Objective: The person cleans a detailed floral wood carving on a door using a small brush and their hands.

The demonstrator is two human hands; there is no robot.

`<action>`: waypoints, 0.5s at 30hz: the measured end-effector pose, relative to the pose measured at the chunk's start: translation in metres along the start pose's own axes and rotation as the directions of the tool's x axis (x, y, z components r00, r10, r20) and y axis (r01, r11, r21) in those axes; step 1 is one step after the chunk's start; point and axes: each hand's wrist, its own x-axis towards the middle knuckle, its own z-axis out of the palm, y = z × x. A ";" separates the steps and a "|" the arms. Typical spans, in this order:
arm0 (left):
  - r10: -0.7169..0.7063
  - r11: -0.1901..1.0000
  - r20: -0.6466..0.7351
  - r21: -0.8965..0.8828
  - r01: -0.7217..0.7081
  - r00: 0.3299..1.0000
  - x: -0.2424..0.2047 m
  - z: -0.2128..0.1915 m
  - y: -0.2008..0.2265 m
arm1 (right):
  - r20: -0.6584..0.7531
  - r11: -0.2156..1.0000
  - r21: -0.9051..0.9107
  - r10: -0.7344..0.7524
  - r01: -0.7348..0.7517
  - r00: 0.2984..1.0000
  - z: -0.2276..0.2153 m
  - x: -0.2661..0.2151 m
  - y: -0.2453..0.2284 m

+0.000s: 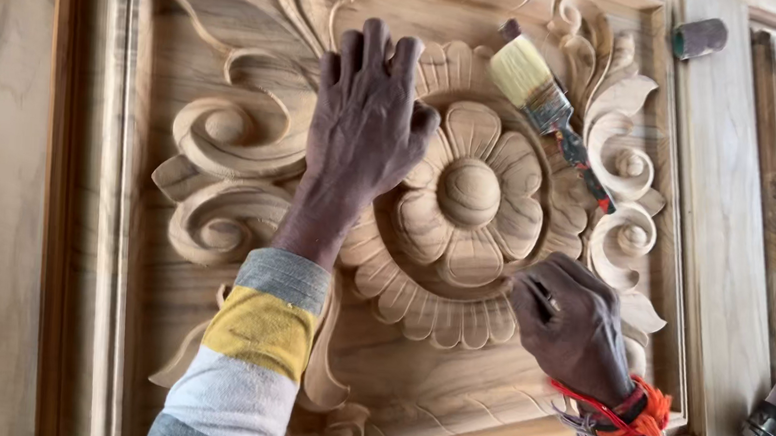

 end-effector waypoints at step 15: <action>-0.022 1.000 -0.051 0.011 0.022 0.998 0.000 -0.004 -0.002 | -0.016 0.998 -0.011 0.069 -0.070 0.997 -0.013 -0.019 -0.014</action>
